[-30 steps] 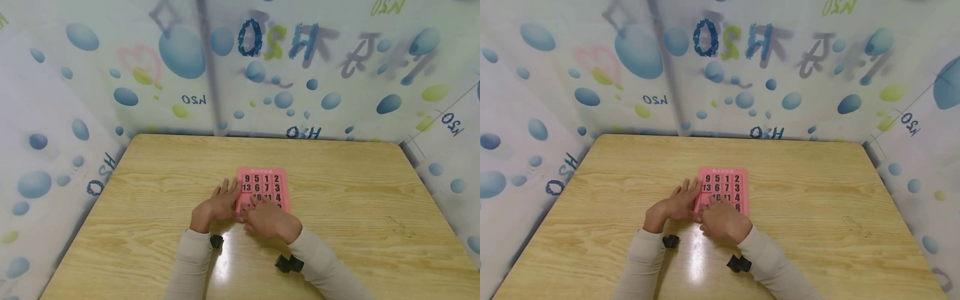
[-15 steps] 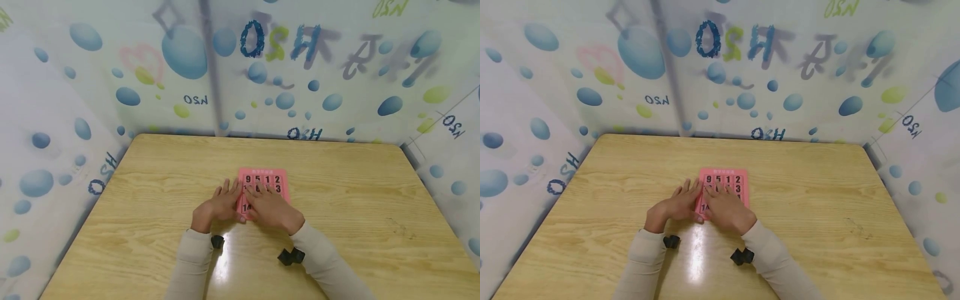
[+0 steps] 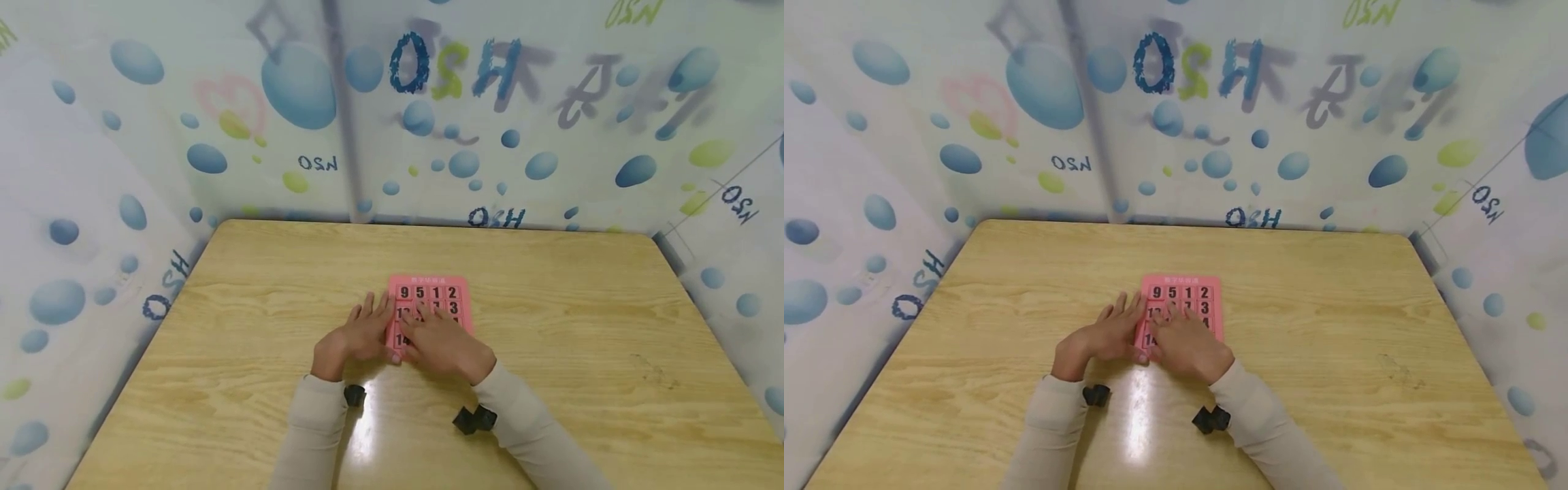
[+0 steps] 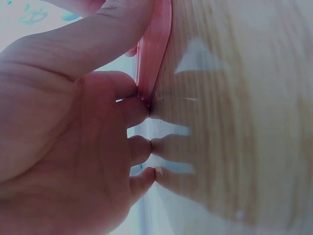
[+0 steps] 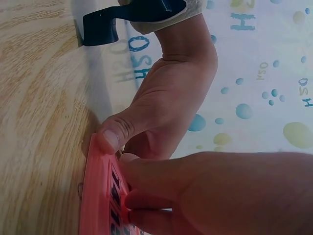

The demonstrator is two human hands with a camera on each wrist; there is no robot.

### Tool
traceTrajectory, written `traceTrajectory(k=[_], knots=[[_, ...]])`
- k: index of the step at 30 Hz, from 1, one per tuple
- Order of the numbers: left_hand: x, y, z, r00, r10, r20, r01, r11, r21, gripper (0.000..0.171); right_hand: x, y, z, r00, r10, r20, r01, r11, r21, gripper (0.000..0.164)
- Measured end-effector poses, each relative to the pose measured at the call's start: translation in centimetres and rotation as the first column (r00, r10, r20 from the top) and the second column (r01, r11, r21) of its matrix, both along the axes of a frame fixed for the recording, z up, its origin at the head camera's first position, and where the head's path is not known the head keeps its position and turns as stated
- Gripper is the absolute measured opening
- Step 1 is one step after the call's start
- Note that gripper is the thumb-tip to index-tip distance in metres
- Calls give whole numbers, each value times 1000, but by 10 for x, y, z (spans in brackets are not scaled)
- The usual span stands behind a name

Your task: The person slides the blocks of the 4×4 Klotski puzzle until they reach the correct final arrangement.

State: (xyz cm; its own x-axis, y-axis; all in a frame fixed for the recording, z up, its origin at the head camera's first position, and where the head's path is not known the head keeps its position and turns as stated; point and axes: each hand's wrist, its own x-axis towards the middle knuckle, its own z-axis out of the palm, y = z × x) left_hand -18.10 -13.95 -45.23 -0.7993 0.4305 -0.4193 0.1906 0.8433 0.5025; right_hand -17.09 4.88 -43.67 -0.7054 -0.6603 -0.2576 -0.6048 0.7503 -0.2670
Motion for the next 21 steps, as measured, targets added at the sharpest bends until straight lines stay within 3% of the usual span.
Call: traceTrajectory(k=[21], knots=[[-2, 0, 1, 1000, 1, -11, -1, 1000, 5, 115, 4, 0, 12, 998, 58, 1, -58, 998, 28, 47]])
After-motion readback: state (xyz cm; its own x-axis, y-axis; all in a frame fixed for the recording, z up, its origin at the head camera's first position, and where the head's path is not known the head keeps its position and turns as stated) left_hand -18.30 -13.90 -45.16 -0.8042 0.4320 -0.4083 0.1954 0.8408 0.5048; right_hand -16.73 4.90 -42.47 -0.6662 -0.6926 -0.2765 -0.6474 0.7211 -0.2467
